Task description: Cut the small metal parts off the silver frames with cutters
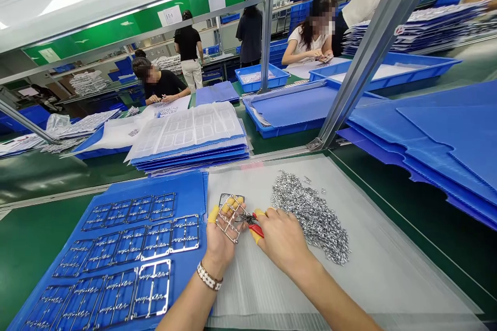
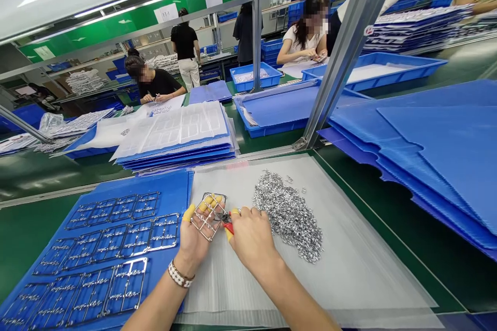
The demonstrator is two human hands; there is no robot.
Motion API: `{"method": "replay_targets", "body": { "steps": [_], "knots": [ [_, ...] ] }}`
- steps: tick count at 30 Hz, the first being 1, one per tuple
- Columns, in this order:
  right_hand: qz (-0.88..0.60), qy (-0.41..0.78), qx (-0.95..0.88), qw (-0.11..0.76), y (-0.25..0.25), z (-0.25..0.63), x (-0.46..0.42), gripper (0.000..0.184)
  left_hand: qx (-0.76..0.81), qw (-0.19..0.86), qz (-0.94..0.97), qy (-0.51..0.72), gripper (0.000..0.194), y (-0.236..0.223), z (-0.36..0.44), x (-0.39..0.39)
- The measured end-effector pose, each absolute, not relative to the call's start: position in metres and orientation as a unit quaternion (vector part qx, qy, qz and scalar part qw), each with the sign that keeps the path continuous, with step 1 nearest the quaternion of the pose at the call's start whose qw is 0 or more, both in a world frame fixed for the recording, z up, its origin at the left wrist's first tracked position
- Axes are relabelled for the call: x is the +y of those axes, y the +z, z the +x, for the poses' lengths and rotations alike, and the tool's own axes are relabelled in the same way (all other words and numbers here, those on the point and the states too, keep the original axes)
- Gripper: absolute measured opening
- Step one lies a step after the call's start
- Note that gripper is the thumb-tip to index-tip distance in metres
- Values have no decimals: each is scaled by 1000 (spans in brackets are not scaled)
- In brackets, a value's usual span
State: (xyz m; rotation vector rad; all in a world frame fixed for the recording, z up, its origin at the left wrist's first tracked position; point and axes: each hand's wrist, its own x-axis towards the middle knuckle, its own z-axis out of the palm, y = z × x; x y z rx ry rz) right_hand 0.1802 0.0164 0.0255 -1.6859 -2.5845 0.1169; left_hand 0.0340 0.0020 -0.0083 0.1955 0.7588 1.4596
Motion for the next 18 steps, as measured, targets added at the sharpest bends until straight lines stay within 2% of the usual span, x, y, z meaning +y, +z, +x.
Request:
{"method": "replay_targets", "body": {
  "steps": [6,18],
  "knots": [
    [-519,65,-851,58,20,174,4,23,338,661,70,666,39,-10,34,5],
    [-522,84,-847,56,17,165,4,22,341,638,59,687,39,-5,39,5]
  ]
}}
